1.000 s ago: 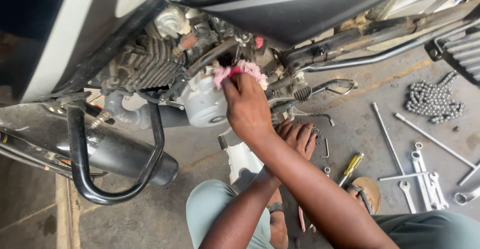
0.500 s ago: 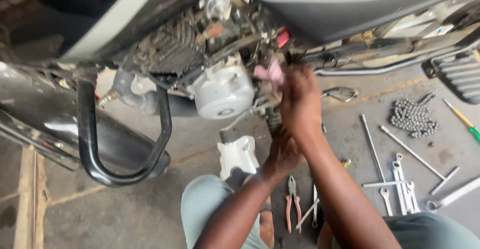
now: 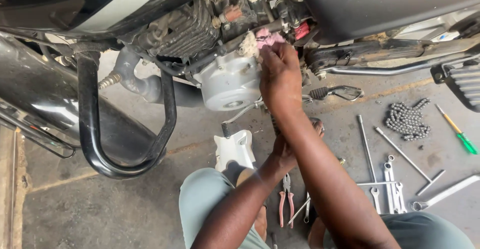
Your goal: The person sits on the ground beside a motorcycle and uses a screwdriver to work on components near the engine and footrest area. They hold small parts and a cloth in one hand, then wipe the engine area with the cloth and handle a chain and sprocket on the ground.
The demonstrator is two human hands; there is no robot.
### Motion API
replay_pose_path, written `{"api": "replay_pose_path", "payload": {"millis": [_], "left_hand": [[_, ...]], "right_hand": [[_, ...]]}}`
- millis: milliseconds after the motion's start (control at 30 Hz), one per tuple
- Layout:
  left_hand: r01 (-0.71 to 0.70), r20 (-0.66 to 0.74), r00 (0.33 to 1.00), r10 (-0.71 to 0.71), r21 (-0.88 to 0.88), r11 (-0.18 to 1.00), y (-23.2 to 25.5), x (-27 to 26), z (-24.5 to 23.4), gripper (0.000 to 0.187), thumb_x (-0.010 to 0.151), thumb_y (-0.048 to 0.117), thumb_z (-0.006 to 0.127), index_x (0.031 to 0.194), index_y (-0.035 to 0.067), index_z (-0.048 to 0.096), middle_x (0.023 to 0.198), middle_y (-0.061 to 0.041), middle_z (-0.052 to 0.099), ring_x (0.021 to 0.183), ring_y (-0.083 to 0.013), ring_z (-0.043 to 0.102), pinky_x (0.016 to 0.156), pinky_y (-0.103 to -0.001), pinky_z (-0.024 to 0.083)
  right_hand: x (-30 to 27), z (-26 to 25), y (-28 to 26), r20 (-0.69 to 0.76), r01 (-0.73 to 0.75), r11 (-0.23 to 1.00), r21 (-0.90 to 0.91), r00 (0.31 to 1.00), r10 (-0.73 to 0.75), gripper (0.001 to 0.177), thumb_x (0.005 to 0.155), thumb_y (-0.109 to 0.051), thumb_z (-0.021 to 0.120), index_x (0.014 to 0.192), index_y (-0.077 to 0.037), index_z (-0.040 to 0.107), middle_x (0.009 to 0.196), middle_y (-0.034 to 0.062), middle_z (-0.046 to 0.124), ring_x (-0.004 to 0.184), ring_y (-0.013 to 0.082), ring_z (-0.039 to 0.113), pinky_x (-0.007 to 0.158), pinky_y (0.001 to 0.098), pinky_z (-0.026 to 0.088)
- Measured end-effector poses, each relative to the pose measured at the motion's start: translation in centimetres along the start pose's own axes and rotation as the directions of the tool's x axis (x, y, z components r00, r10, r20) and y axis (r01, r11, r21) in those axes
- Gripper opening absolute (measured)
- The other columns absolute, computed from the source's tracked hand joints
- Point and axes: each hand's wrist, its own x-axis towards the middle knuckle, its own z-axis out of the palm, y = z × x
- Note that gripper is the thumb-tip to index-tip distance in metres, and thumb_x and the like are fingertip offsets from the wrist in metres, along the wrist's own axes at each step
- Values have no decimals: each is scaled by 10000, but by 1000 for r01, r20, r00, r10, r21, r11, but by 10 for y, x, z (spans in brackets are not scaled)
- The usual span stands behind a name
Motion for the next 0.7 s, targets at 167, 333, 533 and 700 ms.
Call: {"api": "replay_pose_path", "payload": {"millis": [167,333,533,700], "left_hand": [[-1,-59,998,-1,-47,999,1,2,-6,304,954,185,721,1175,-5,634,994,-141,663,872,-313,636,818,-451,512],[-51,-41,998,49,-57,997,6,19,-22,298,896,168,702,1119,-21,647,978,-103,642,914,-287,642,892,-467,519],[29,56,998,-23,-110,994,-2,-6,7,299,970,161,702,1193,-30,642,1055,-145,667,978,-306,641,896,-444,518],[128,73,991,-110,-341,931,-9,-3,4,316,929,182,666,1191,7,644,1102,-169,672,1031,-351,634,939,-474,506]], "right_hand": [[-26,-6,-7,144,33,992,-120,989,-16,272,956,54,606,1197,-14,710,1092,174,603,1057,368,588,923,465,504],[-16,-22,-45,223,273,920,-281,951,-214,341,796,-16,663,1109,-110,761,1078,173,585,991,381,541,831,478,476],[-28,-11,-14,29,-17,993,-113,999,20,207,934,-69,615,1094,-59,744,1072,170,657,1016,348,621,897,458,520],[-59,-27,72,99,-485,874,-36,868,486,179,1046,-160,638,1102,-12,723,952,176,731,817,284,722,728,418,570]]}}
